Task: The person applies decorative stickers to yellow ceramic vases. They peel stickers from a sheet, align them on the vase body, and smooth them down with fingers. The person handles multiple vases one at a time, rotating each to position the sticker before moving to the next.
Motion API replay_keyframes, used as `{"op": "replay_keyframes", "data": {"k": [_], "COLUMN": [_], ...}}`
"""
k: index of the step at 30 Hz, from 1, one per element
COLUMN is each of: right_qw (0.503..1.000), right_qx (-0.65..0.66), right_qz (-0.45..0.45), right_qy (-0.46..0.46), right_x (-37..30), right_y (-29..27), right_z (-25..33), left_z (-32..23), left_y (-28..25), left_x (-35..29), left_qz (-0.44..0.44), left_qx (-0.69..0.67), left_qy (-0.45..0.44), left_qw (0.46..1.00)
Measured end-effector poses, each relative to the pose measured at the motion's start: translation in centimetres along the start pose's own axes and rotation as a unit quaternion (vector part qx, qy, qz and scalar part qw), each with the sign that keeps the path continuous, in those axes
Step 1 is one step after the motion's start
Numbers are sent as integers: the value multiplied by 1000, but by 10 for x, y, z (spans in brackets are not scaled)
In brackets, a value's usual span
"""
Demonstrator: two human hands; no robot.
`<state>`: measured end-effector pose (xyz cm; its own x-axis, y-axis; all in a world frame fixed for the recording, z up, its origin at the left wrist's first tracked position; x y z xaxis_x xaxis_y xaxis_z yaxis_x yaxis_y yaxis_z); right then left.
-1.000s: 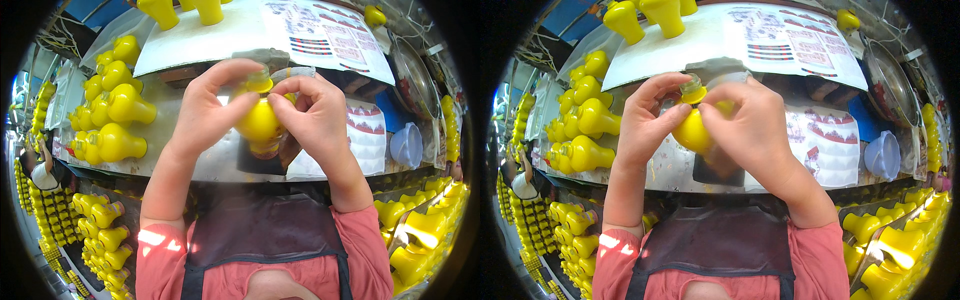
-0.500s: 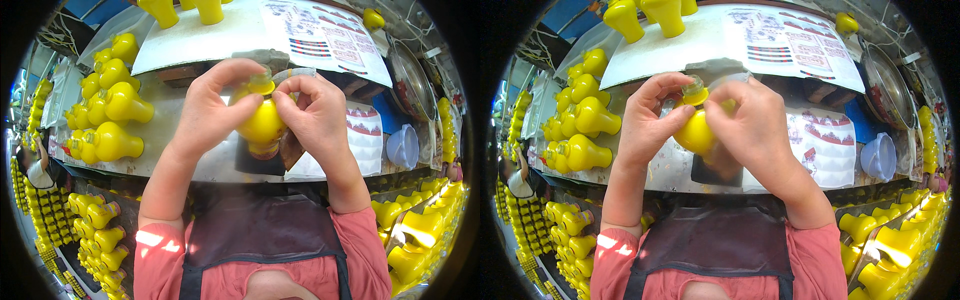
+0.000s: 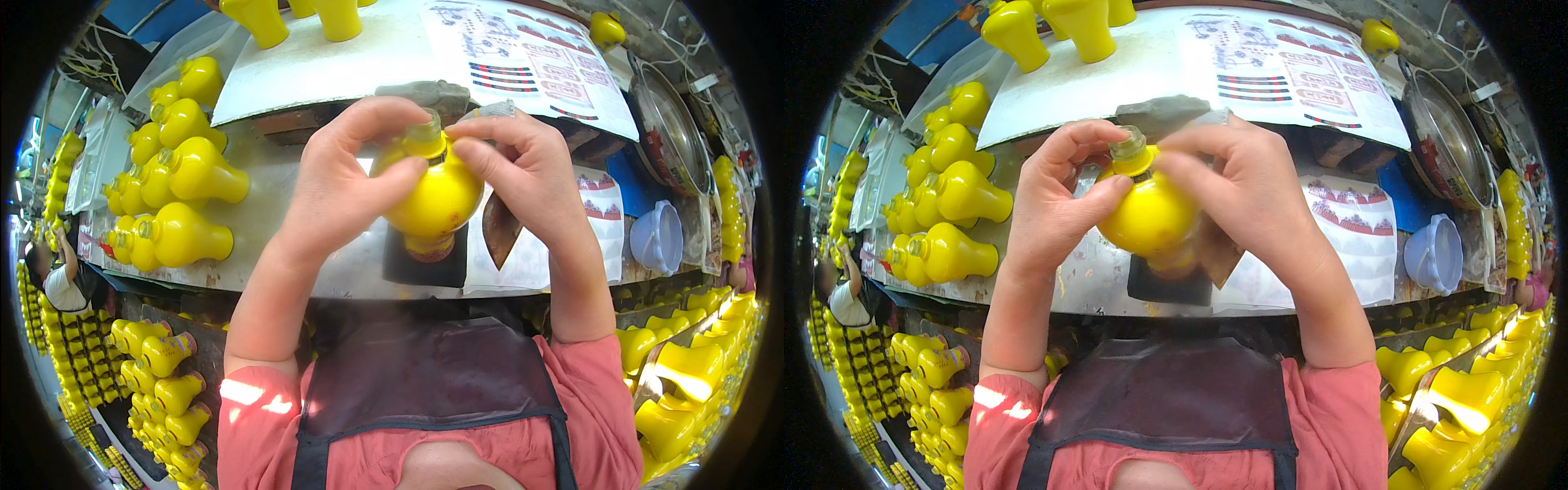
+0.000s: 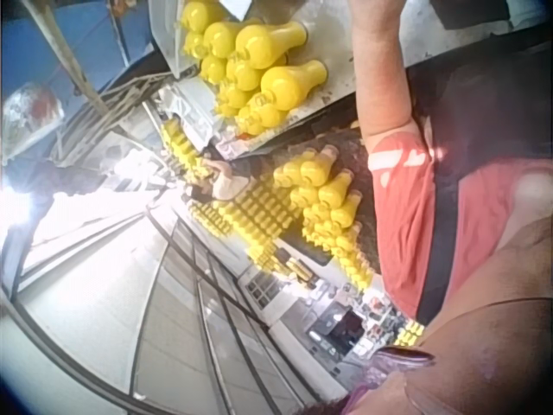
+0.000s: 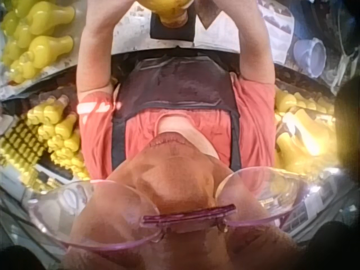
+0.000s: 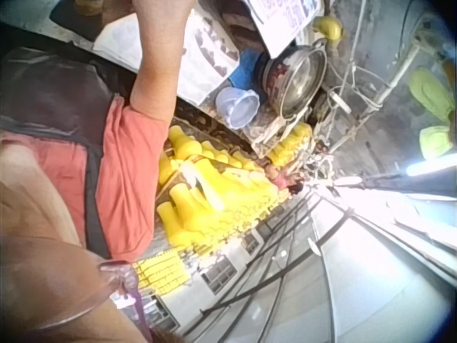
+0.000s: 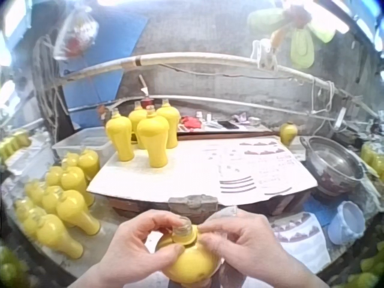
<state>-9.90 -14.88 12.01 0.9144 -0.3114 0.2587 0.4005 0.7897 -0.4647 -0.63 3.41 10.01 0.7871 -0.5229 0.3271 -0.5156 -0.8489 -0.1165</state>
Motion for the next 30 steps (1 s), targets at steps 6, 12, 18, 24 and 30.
{"op": "replay_keyframes", "data": {"k": [6,12,18,24,30], "right_qw": [969,949,959,966,965], "right_qx": [-141,-183,-144,-123,-118], "right_qz": [35,-14,-43,-54,-61], "right_qy": [-199,-255,-240,-219,-225], "right_x": [18,24,19,21,21], "right_y": [-5,1,5,8,9], "right_z": [9,-1,-3,-2,-2], "left_z": [1,6,12,13,12], "left_y": [2,0,-1,-2,-2], "left_x": [2,5,10,9,9], "left_qz": [0,-5,25,26,25], "left_qx": [6,-18,10,-1,4], "left_qy": [2,-19,-29,-30,-29], "left_qw": [1000,1000,999,999,999]}}
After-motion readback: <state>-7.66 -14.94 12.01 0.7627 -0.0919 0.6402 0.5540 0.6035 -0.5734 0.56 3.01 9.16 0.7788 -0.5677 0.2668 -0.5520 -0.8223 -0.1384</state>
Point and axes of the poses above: each hand's wrist, its own x-axis towards the middle knuckle, its own y-axis out of the palm, z = x × y, the point moved 3 cm from there along x, towards the middle knuckle, and after that the axes turned 6 degrees about -z, right-handed, at the moved point
